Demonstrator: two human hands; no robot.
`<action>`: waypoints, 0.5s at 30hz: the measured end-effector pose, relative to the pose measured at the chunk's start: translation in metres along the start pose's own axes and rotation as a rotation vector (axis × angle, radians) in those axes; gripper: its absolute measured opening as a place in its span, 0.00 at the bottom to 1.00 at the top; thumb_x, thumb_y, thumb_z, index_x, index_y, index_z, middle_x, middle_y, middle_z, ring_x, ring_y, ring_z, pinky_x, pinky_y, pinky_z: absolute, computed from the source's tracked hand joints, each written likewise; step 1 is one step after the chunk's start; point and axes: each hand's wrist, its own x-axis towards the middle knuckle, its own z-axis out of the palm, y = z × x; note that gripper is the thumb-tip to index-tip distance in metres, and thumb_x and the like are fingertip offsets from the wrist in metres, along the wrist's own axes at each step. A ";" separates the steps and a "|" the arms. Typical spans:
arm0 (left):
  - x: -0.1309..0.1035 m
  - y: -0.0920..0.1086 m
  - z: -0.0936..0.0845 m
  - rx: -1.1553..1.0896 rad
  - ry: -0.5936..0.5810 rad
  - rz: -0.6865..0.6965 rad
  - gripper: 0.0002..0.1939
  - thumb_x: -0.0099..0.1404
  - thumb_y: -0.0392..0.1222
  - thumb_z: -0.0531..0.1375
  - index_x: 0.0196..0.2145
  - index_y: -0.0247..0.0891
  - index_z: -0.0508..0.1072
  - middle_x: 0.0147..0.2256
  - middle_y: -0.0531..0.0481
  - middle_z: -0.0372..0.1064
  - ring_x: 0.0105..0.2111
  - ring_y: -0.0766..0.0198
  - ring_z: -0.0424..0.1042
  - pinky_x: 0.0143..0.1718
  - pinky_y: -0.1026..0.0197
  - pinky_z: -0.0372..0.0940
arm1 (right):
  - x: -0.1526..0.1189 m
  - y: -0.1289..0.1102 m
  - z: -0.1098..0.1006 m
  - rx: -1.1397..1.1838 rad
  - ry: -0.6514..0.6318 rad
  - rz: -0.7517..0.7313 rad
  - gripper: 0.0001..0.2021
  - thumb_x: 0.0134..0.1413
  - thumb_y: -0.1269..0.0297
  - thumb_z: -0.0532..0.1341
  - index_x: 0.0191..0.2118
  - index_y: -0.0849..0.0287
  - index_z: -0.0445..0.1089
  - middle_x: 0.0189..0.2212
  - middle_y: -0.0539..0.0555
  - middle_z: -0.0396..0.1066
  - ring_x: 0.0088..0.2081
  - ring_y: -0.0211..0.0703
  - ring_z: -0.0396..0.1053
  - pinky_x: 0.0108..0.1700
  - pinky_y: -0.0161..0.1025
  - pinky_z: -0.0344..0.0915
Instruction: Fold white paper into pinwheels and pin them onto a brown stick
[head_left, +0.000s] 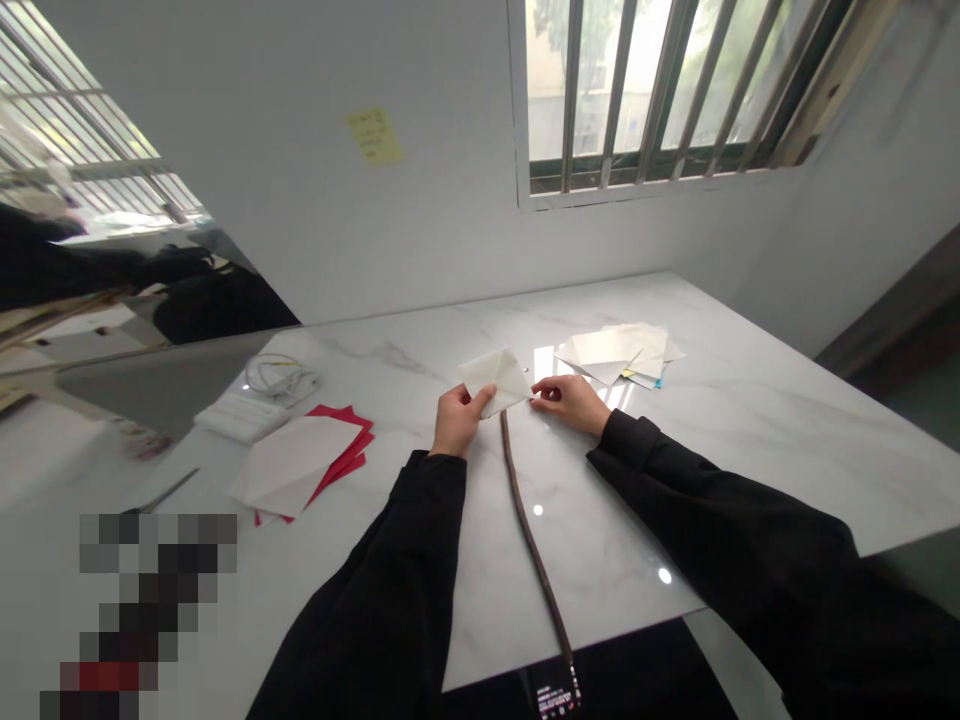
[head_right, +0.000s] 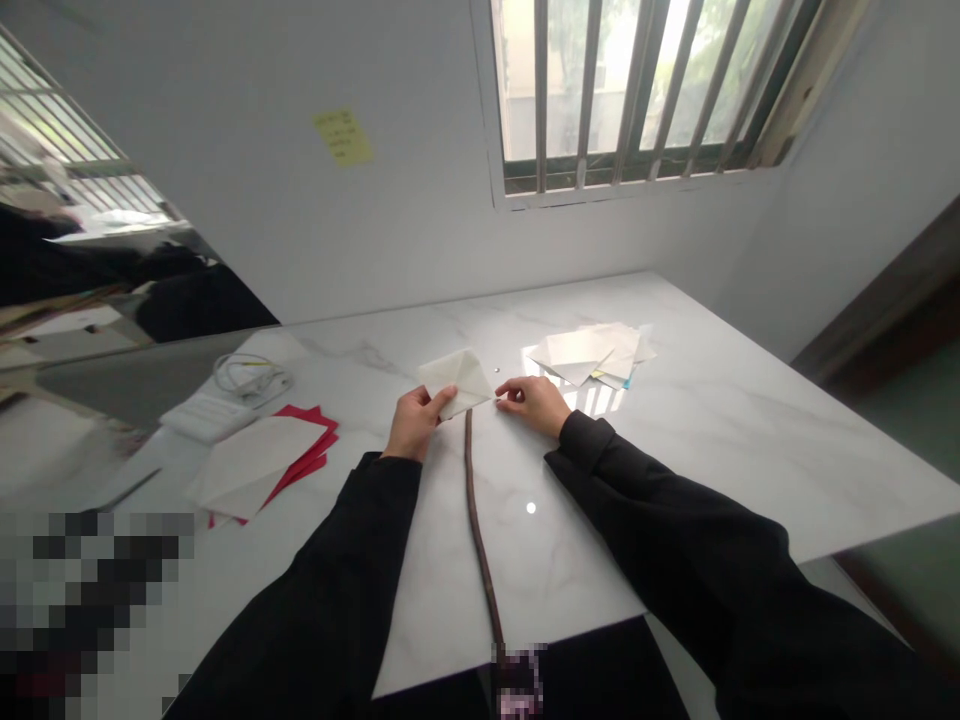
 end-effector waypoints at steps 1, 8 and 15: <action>0.000 -0.001 0.000 0.008 0.000 0.006 0.29 0.46 0.58 0.76 0.38 0.31 0.82 0.38 0.40 0.81 0.35 0.54 0.78 0.38 0.58 0.70 | 0.000 0.001 0.001 -0.005 0.010 0.004 0.07 0.57 0.61 0.70 0.40 0.56 0.83 0.30 0.51 0.78 0.31 0.39 0.69 0.36 0.36 0.61; 0.002 -0.004 -0.005 0.062 0.007 0.063 0.28 0.49 0.58 0.75 0.39 0.32 0.82 0.40 0.39 0.82 0.37 0.53 0.79 0.41 0.56 0.70 | 0.003 0.005 -0.008 0.066 0.033 0.023 0.04 0.56 0.65 0.68 0.34 0.58 0.81 0.29 0.52 0.78 0.31 0.40 0.71 0.38 0.38 0.66; 0.000 -0.003 -0.003 0.102 -0.010 0.061 0.25 0.52 0.54 0.73 0.40 0.32 0.82 0.42 0.38 0.82 0.39 0.52 0.80 0.43 0.55 0.71 | 0.005 0.007 -0.016 0.402 0.084 0.063 0.07 0.52 0.62 0.69 0.31 0.60 0.77 0.32 0.56 0.81 0.32 0.42 0.76 0.36 0.38 0.70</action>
